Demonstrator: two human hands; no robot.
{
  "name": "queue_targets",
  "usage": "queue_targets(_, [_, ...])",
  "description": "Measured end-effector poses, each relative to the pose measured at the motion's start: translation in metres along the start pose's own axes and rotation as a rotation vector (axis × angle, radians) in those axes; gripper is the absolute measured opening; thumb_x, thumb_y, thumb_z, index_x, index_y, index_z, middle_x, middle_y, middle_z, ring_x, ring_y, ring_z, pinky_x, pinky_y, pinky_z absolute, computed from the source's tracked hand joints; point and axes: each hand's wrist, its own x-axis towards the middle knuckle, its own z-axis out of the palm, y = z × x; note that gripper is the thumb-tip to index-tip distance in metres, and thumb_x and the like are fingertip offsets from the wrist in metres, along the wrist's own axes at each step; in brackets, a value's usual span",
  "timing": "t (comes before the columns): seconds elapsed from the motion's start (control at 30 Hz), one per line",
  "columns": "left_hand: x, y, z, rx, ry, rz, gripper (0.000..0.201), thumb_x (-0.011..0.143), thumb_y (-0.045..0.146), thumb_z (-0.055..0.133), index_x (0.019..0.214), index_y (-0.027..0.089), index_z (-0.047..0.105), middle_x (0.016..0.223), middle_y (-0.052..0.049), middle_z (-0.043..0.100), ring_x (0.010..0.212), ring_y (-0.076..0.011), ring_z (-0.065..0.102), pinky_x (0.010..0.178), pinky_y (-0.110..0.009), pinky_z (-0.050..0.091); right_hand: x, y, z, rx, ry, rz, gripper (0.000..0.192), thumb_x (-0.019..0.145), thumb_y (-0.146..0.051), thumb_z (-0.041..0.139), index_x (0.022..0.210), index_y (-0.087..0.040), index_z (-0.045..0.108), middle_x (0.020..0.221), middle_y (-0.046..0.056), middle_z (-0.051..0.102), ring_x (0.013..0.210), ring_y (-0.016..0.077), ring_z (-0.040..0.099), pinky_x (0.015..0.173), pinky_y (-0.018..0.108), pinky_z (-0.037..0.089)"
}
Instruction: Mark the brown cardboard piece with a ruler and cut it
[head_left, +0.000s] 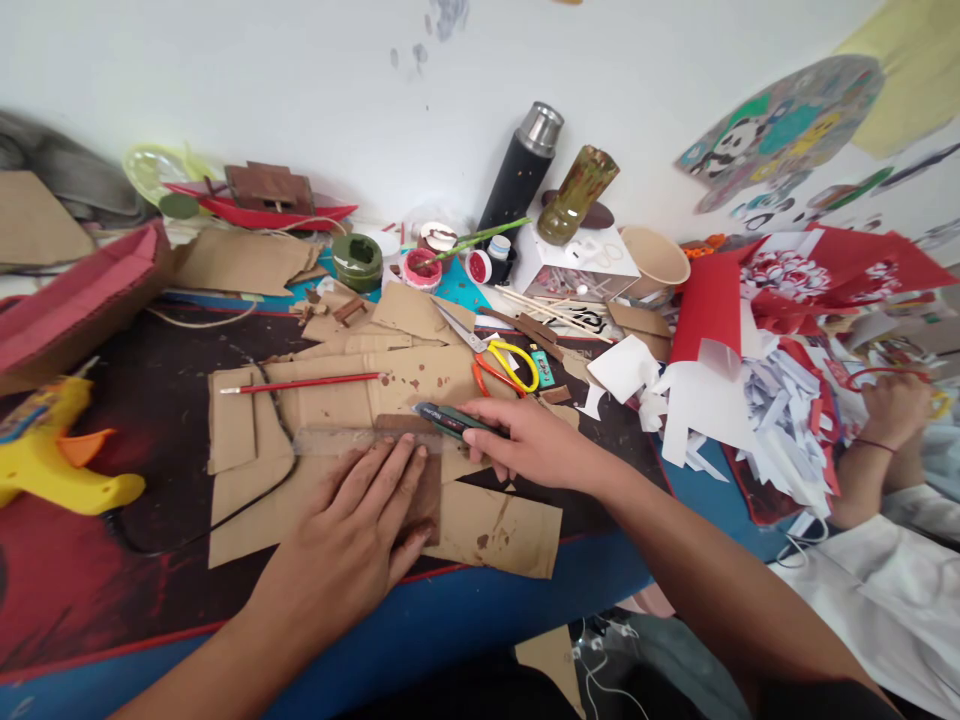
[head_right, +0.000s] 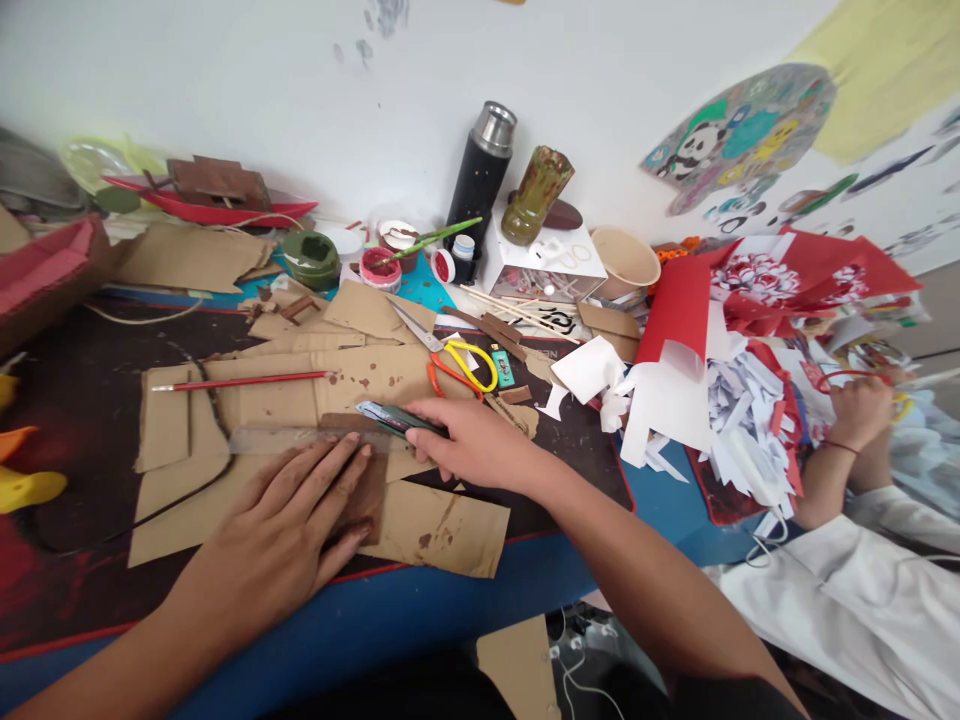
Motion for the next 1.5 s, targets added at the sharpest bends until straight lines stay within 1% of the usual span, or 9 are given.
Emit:
queue_targets(0.17, [-0.003, 0.0, 0.002, -0.03, -0.023, -0.016, 0.061, 0.114, 0.036, 0.047, 0.168, 0.009, 0.056, 0.167, -0.022, 0.064, 0.148, -0.038, 0.065, 0.131, -0.055, 0.04, 0.002, 0.006, 0.001, 0.038, 0.014, 0.008, 0.027, 0.113, -0.032, 0.057, 0.134, -0.022, 0.07, 0.094, 0.001, 0.08, 0.058, 0.0115, 0.069, 0.054, 0.023, 0.054])
queue_targets(0.37, [-0.002, -0.001, 0.0, -0.021, 0.001, 0.002, 0.06, 0.114, 0.036, 0.048, 0.164, 0.005, 0.06, 0.166, -0.024, 0.065, 0.146, -0.0391, 0.066, 0.129, -0.054, 0.039, 0.002, 0.011, 0.002, 0.067, 0.008, 0.008, 0.023, 0.114, -0.033, 0.056, 0.13, -0.022, 0.069, 0.095, 0.001, 0.079, 0.058, 0.0106, 0.068, 0.052, 0.022, 0.053])
queue_targets(0.53, [-0.002, -0.001, 0.0, -0.037, -0.021, -0.012, 0.06, 0.113, 0.039, 0.051, 0.164, 0.007, 0.061, 0.166, -0.023, 0.065, 0.147, -0.0383, 0.066, 0.13, -0.053, 0.038, 0.002, 0.01, 0.002, 0.064, 0.002, 0.015, 0.022, 0.114, -0.032, 0.056, 0.128, -0.021, 0.07, 0.095, 0.001, 0.078, 0.058, 0.0102, 0.069, 0.051, 0.022, 0.052])
queue_targets(0.97, [0.002, -0.001, -0.002, 0.004, -0.013, 0.004, 0.058, 0.114, 0.035, 0.044, 0.16, 0.006, 0.064, 0.162, -0.022, 0.068, 0.141, -0.0374, 0.069, 0.125, -0.053, 0.041, -0.001, 0.004, -0.001, -0.003, 0.001, 0.032, 0.024, 0.114, -0.032, 0.056, 0.129, -0.021, 0.071, 0.097, 0.001, 0.08, 0.059, 0.011, 0.071, 0.054, 0.023, 0.053])
queue_targets(1.07, [0.002, -0.002, -0.002, 0.019, -0.003, 0.023, 0.058, 0.114, 0.034, 0.045, 0.16, 0.004, 0.063, 0.162, -0.023, 0.068, 0.14, -0.0382, 0.07, 0.124, -0.053, 0.042, -0.002, -0.004, -0.003, -0.114, 0.001, 0.021, 0.027, 0.114, -0.029, 0.058, 0.135, -0.021, 0.073, 0.105, 0.002, 0.083, 0.065, 0.0127, 0.074, 0.062, 0.026, 0.054])
queue_targets(1.17, [0.003, -0.002, -0.003, 0.033, -0.001, 0.034, 0.058, 0.115, 0.035, 0.044, 0.159, 0.003, 0.064, 0.161, -0.024, 0.069, 0.139, -0.0381, 0.07, 0.123, -0.053, 0.043, -0.002, -0.011, -0.004, -0.358, 0.053, -0.05, 0.035, 0.113, -0.028, 0.061, 0.144, -0.021, 0.074, 0.123, 0.009, 0.085, 0.095, 0.0223, 0.081, 0.082, 0.033, 0.057])
queue_targets(1.27, [0.004, -0.002, -0.004, 0.017, 0.001, 0.029, 0.059, 0.116, 0.038, 0.044, 0.158, 0.002, 0.065, 0.161, -0.024, 0.069, 0.139, -0.0389, 0.07, 0.123, -0.054, 0.043, -0.001, -0.016, -0.003, -0.514, 0.065, -0.111, 0.039, 0.114, -0.029, 0.061, 0.15, -0.021, 0.073, 0.134, 0.013, 0.084, 0.118, 0.0293, 0.078, 0.096, 0.038, 0.055])
queue_targets(1.4, [0.005, -0.001, -0.004, -0.03, -0.025, -0.017, 0.061, 0.116, 0.045, 0.047, 0.159, 0.006, 0.065, 0.162, -0.021, 0.068, 0.142, -0.0379, 0.069, 0.124, -0.052, 0.044, 0.001, -0.023, -0.001, -0.633, 0.019, -0.124, 0.036, 0.115, -0.028, 0.058, 0.147, -0.023, 0.075, 0.13, 0.011, 0.085, 0.116, 0.0279, 0.078, 0.095, 0.037, 0.055])
queue_targets(1.5, [0.004, -0.001, -0.004, -0.04, -0.03, -0.023, 0.062, 0.116, 0.046, 0.047, 0.16, 0.006, 0.065, 0.162, -0.021, 0.068, 0.143, -0.0376, 0.069, 0.125, -0.052, 0.044, 0.003, -0.031, -0.001, -0.703, 0.006, -0.103, 0.039, 0.116, -0.028, 0.057, 0.151, -0.021, 0.073, 0.135, 0.012, 0.084, 0.118, 0.0285, 0.079, 0.094, 0.037, 0.056])
